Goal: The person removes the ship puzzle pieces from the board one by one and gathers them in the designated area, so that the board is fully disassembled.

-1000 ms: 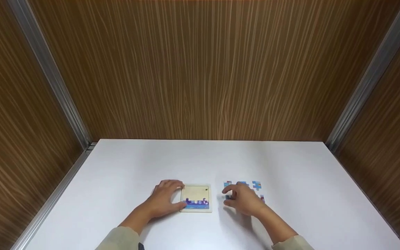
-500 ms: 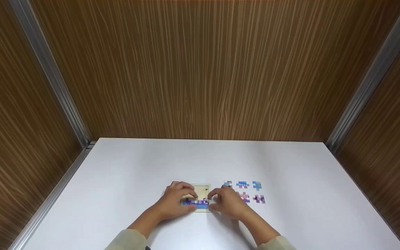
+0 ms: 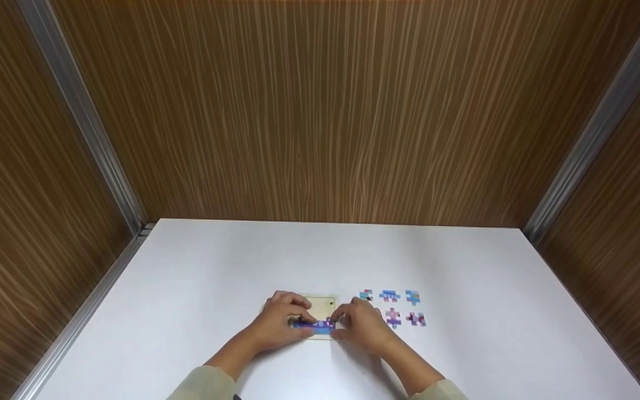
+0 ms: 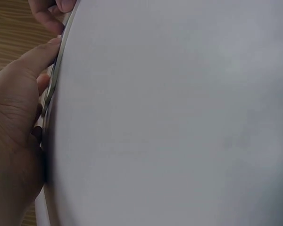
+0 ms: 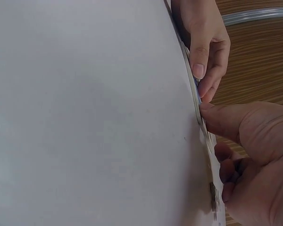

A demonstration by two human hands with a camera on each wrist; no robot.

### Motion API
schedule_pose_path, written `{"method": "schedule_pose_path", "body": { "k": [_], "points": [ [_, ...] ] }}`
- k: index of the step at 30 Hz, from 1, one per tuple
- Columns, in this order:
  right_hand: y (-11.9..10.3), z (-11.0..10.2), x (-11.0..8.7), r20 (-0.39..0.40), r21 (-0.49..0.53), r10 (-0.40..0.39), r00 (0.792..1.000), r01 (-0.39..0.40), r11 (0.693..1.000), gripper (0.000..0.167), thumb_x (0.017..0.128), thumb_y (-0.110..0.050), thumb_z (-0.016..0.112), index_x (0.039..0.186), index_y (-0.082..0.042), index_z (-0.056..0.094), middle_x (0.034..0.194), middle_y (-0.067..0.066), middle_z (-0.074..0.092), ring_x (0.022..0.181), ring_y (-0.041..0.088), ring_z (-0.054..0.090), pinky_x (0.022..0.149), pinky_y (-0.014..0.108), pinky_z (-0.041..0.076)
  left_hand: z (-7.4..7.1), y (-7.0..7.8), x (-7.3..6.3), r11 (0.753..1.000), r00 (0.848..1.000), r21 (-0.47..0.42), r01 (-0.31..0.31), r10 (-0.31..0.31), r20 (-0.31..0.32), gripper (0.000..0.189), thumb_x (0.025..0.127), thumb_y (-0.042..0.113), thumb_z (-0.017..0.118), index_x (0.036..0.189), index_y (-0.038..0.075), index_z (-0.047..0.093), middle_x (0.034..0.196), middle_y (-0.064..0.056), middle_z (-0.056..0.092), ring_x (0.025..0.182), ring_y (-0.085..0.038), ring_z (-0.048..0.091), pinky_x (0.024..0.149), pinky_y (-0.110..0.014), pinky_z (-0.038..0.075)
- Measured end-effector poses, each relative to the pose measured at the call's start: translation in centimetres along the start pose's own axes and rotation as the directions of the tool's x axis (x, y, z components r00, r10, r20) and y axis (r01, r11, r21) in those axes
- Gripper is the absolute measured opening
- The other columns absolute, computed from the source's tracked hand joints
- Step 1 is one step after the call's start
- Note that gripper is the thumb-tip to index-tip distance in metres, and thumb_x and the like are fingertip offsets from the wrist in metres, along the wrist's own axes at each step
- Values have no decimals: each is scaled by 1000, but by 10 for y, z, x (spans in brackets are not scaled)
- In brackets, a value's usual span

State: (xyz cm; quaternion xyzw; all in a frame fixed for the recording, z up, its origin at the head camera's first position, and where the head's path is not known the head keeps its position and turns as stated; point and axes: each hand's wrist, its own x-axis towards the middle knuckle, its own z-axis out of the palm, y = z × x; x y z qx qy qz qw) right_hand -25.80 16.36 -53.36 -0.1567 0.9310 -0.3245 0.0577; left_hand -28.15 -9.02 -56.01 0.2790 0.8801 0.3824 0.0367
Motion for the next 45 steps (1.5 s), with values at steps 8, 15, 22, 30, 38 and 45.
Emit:
{"method": "schedule_pose_path", "body": {
  "k": [8,15,22,30,38,45],
  "points": [
    [-2,-1,0,-5,38,-13,1000,13,999,21,84,-13,92,101,-13,81,88,1,57,81,15,51,73,30,41,0,0,0,1000,1000,-1,8,-8,7,21,91,41,86,106,26,84,136,0,69,135,-29,49,116,-62,31],
    [-2,0,1,0,54,-9,1000,9,998,21,83,-12,92,100,-12,80,88,2,56,82,16,50,73,30,40,0,0,1,1000,1000,-16,23,-23,20,20,92,40,85,105,26,84,137,2,68,137,-27,47,119,-64,29],
    [-2,0,1,7,73,-15,1000,14,997,22,83,-10,91,101,-10,79,88,3,56,82,17,50,73,28,41,0,0,1,1000,1000,-4,-3,3,4,19,91,38,86,104,25,85,135,-1,69,135,-29,50,117,-64,31],
    [-3,-1,2,32,78,-3,999,1,997,21,86,-9,89,103,-9,77,94,4,57,87,18,52,78,31,44,1,-1,1,1000,1000,2,2,-2,1,18,90,38,87,103,26,85,134,1,69,134,-28,50,118,-65,31],
    [-3,0,2,42,66,-13,999,11,998,22,87,-8,88,103,-10,73,95,2,55,87,17,51,76,28,43,0,-1,2,1000,1000,-3,22,-22,15,18,91,38,86,104,25,85,136,1,69,137,-29,49,119,-64,30],
    [-2,0,1,39,87,-61,997,57,995,24,85,-6,89,101,-8,72,94,3,55,86,12,48,74,24,40,-1,1,1,1000,999,-9,22,-21,32,21,92,40,85,106,24,84,138,0,68,139,-31,47,120,-69,28]
  ]
}}
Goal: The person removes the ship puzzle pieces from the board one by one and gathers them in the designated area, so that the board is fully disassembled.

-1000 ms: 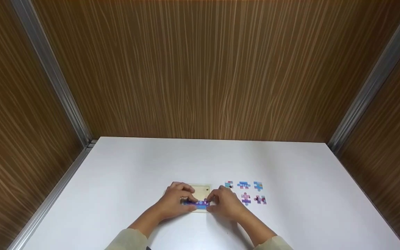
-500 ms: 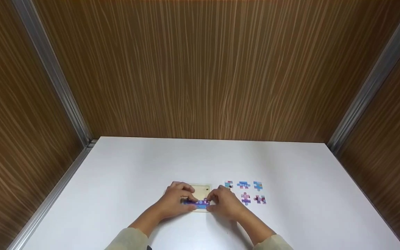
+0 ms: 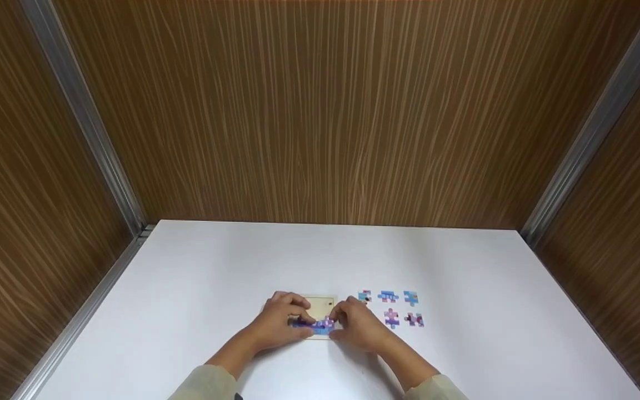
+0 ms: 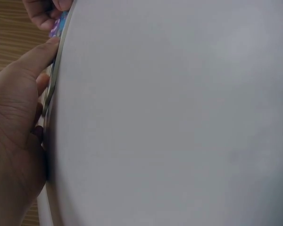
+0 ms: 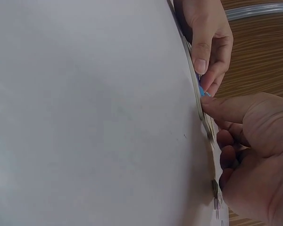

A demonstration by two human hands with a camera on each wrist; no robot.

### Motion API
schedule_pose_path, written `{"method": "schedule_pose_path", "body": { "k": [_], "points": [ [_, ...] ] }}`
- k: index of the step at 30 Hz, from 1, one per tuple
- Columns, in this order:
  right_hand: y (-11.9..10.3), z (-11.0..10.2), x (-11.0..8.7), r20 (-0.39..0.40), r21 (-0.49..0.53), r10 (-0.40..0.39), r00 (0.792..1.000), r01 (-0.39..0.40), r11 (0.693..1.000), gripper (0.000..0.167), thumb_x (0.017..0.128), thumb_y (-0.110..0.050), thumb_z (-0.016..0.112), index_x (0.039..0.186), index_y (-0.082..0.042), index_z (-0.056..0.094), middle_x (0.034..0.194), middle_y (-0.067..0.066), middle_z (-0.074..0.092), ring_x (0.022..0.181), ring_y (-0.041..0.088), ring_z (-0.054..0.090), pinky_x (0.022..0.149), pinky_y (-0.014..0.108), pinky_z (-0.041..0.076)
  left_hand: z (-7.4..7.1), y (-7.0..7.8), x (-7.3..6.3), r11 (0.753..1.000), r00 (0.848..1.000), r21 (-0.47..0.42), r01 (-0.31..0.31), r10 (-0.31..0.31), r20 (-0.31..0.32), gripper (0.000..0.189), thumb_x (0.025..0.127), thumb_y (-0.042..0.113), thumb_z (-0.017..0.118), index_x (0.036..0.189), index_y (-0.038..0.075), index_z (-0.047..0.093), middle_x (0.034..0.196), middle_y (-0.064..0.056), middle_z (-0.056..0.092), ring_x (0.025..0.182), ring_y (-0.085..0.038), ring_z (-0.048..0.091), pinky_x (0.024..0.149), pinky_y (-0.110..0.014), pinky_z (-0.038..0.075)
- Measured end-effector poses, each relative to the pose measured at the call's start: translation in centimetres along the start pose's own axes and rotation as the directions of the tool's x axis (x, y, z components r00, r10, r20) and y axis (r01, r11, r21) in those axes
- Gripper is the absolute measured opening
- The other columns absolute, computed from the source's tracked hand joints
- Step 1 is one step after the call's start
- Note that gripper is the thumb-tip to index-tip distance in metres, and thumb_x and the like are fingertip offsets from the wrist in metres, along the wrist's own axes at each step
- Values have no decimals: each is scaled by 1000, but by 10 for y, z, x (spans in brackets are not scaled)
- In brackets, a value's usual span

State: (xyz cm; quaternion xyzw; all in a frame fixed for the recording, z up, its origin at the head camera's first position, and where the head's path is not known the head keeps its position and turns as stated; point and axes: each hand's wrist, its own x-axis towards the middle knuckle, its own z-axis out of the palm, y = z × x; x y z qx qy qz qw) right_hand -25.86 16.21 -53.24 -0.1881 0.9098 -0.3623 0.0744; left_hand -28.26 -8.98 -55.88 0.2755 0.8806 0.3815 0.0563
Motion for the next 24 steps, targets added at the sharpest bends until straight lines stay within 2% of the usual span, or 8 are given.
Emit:
{"method": "schedule_pose_path", "body": {
  "k": [8,13,16,24],
  "points": [
    [1,0,3,30,5,-23,999,23,1000,28,83,0,87,102,-7,69,96,2,54,88,14,49,77,25,43,0,-1,1,1000,1000,12,-20,21,-22,20,90,39,87,104,24,85,135,-2,69,136,-32,49,117,-67,31],
    [0,0,4,50,4,-1,999,1,1000,26,86,-1,85,104,-9,68,100,2,54,93,15,50,82,28,46,1,-1,1,1000,1000,15,-18,18,-22,20,90,39,86,104,25,85,135,-1,69,136,-31,50,117,-65,31],
    [-2,-1,4,54,-17,9,998,-8,1000,25,88,-2,84,104,-11,68,102,1,55,94,16,51,84,30,48,2,-2,1,1000,1000,13,-12,12,-18,21,90,40,86,105,26,85,136,0,69,136,-30,49,118,-65,31],
    [-2,-2,3,38,-73,-33,999,35,997,22,89,-5,85,105,-10,70,101,1,56,94,15,49,83,31,47,1,-2,0,1000,1000,11,-20,20,-17,21,91,41,86,105,26,84,137,1,69,136,-30,49,116,-66,31]
  ]
}}
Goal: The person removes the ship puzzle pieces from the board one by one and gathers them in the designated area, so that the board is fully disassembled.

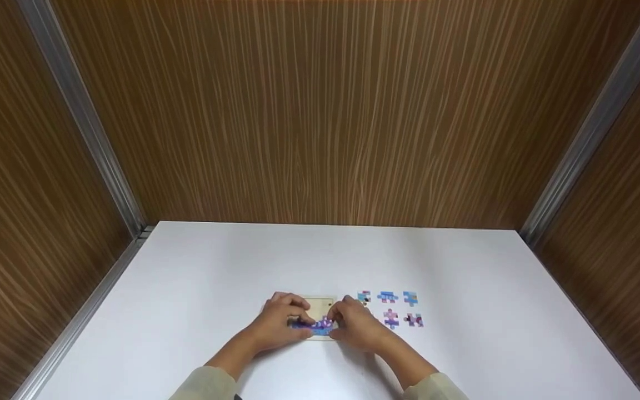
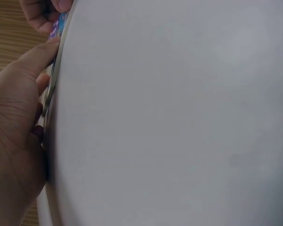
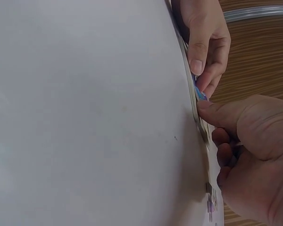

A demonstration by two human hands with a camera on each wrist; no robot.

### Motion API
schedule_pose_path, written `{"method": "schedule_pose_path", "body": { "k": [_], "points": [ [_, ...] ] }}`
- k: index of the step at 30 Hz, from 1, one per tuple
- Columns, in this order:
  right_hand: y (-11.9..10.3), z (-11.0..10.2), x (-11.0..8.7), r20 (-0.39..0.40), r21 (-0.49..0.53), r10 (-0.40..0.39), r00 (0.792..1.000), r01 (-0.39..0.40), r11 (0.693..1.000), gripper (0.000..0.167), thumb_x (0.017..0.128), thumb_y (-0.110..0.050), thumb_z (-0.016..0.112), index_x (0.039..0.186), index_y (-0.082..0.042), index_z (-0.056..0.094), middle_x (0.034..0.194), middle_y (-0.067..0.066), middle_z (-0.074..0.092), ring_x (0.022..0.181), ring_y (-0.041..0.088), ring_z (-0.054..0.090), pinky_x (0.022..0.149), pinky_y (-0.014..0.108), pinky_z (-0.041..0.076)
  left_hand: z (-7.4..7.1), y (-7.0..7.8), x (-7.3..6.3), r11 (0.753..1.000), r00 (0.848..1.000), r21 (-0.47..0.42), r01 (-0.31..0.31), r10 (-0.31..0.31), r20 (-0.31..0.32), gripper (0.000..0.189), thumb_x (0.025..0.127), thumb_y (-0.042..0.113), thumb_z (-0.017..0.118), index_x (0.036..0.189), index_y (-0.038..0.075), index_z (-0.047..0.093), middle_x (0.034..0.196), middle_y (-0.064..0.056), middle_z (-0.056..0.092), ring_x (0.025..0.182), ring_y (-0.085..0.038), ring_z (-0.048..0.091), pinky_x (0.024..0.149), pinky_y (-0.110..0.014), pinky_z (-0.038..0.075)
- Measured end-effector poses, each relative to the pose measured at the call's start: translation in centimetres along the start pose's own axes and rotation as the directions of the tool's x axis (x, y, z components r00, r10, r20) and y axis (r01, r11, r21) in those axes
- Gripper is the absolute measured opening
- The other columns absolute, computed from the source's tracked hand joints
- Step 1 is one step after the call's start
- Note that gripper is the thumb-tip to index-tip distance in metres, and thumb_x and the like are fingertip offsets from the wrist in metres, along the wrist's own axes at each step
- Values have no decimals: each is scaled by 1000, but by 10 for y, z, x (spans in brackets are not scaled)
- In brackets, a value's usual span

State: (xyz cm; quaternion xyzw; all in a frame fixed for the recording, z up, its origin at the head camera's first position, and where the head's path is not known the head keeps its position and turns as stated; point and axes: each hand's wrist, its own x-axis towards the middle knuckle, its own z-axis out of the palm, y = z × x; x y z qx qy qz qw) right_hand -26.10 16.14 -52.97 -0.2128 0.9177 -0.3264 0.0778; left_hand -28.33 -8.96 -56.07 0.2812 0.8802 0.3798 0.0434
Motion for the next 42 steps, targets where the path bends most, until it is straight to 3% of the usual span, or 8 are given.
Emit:
{"method": "schedule_pose_path", "body": {
  "k": [5,11,19,26,34,42],
  "points": [
    [1,-2,-2,-5,20,3,1000,-3,1000,22,89,-8,85,107,-8,71,101,1,56,93,15,50,85,32,47,0,1,0,1000,1000,-18,6,-6,2,20,91,41,85,105,27,84,137,1,69,137,-30,48,117,-69,28],
    [4,-4,-2,-4,45,-1,1000,1,999,23,89,-8,87,107,-9,73,103,1,57,94,14,54,85,30,51,0,1,0,1000,1000,-8,-1,1,-11,17,90,38,87,103,27,84,135,0,70,135,-30,50,115,-65,31],
    [6,-7,-6,-6,56,2,1000,-2,998,25,88,-11,89,107,-11,74,106,1,58,100,16,56,96,39,54,-1,2,0,1000,1000,-7,7,-7,-12,18,89,37,87,103,25,84,135,-2,69,136,-31,49,117,-65,30],
    [12,-11,-10,-20,74,-18,1000,19,997,24,88,-10,88,108,-9,74,104,2,58,96,15,53,90,31,51,0,2,0,1000,1000,-10,15,-15,-9,19,88,37,87,103,27,84,135,-1,70,136,-32,49,117,-64,30],
    [17,-17,-19,-30,90,9,1000,-6,996,22,90,-9,87,106,-11,72,109,3,58,104,18,60,99,41,56,0,1,0,999,999,-17,45,-45,19,19,91,42,85,105,30,83,139,3,67,141,-30,45,119,-66,28],
    [27,-26,-28,-25,151,32,999,-28,988,24,90,-10,87,108,-8,71,107,5,57,99,16,59,83,22,52,0,3,-1,999,1000,-14,30,-30,3,19,90,40,86,104,28,83,138,0,68,139,-32,47,118,-69,28]
  ]
}}
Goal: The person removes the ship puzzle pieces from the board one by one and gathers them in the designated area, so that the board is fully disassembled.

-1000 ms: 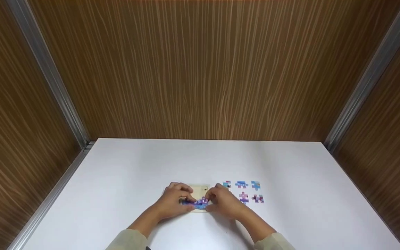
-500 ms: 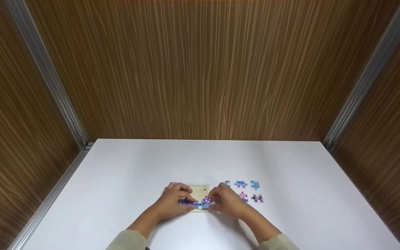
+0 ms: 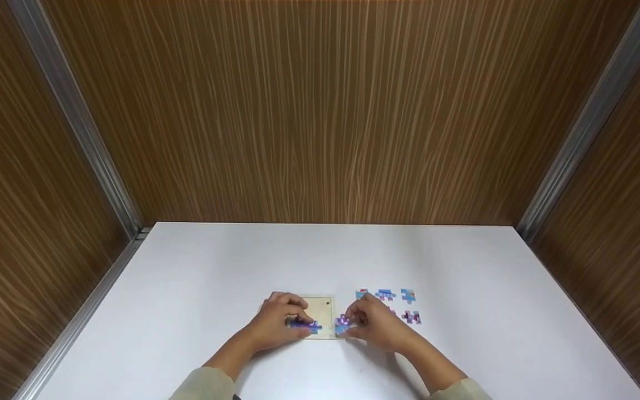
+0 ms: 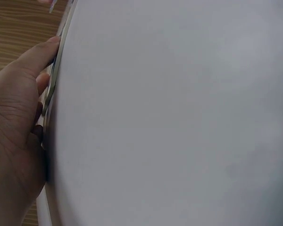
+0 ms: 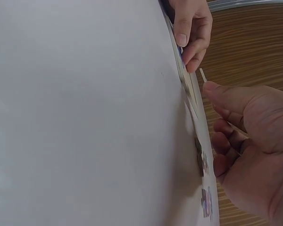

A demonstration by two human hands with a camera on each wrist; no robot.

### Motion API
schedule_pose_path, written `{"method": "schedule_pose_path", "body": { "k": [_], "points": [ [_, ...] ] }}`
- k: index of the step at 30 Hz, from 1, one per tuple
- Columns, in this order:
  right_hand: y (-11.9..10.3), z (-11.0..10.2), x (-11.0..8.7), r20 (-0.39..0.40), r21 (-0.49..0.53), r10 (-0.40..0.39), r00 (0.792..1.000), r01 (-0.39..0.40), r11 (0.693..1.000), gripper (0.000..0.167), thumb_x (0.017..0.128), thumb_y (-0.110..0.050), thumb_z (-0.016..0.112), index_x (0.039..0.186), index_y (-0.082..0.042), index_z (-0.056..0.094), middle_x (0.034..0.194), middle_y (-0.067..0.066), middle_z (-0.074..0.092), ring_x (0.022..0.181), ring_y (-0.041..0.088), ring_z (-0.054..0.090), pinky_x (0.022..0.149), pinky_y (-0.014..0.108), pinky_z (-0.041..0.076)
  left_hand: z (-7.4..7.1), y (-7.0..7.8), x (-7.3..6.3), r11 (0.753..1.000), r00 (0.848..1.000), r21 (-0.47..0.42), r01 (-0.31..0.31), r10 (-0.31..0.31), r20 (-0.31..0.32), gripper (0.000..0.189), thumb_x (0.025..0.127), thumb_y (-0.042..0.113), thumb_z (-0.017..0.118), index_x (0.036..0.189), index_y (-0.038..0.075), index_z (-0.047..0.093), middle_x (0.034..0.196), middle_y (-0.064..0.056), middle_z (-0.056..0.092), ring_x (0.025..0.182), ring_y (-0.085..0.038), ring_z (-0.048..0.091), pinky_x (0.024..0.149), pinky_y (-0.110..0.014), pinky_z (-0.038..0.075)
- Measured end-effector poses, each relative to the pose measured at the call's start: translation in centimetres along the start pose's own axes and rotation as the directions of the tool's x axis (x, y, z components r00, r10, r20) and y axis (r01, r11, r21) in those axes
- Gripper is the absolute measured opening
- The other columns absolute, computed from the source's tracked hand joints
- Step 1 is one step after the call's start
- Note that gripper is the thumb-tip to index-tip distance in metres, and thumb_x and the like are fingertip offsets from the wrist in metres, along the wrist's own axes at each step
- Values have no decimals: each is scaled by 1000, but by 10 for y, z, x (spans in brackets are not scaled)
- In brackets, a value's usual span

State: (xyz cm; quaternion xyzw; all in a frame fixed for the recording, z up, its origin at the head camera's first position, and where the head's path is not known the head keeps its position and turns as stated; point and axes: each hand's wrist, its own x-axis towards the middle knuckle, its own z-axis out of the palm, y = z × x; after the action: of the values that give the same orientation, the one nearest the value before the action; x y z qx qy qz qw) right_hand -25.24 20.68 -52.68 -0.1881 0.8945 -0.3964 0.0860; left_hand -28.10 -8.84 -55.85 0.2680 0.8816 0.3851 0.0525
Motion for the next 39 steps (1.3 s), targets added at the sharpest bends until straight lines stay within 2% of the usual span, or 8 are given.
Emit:
{"method": "schedule_pose_path", "body": {
  "k": [3,10,16,23,31,39],
  "points": [
    [4,-4,-2,-7,-5,-3,1000,2,1000,23,90,-9,87,107,-7,72,106,6,57,98,17,57,81,22,51,0,0,0,1000,1000,7,3,-3,-1,19,90,40,86,104,28,84,138,0,68,139,-32,47,119,-68,28],
    [12,-15,-8,-23,-37,6,1000,-7,999,21,91,-11,86,108,-10,73,108,4,60,103,18,62,92,30,59,2,0,1,1000,1000,19,8,-8,-7,18,89,40,87,104,30,84,137,2,68,140,-31,48,120,-65,29],
    [25,-26,-16,-21,-38,21,1000,-22,999,23,93,-14,86,110,-9,71,111,6,59,100,19,58,84,23,52,2,0,1,1000,1000,11,12,-12,-5,19,89,40,87,104,30,84,136,1,68,139,-31,47,120,-66,29],
    [37,-39,-27,-23,-17,13,1000,-13,1000,25,92,-13,86,111,-8,70,113,7,58,107,19,62,92,26,57,3,-2,1,1000,1000,11,15,-15,5,18,90,42,84,104,30,83,138,3,68,139,-28,46,119,-64,29],
    [47,-51,-37,-70,-24,27,997,-29,999,27,89,-15,88,109,-8,72,108,7,59,95,18,56,79,20,49,2,-3,2,1000,1000,17,14,-14,7,18,90,44,85,104,32,83,138,4,67,139,-29,46,119,-63,30],
    [60,-62,-46,-72,-13,36,997,-37,999,28,89,-14,89,109,-6,71,107,8,58,94,16,55,79,18,49,3,-2,1,1000,1000,27,4,-4,2,18,90,43,84,104,31,83,137,2,68,140,-31,47,118,-65,29]
  ]
}}
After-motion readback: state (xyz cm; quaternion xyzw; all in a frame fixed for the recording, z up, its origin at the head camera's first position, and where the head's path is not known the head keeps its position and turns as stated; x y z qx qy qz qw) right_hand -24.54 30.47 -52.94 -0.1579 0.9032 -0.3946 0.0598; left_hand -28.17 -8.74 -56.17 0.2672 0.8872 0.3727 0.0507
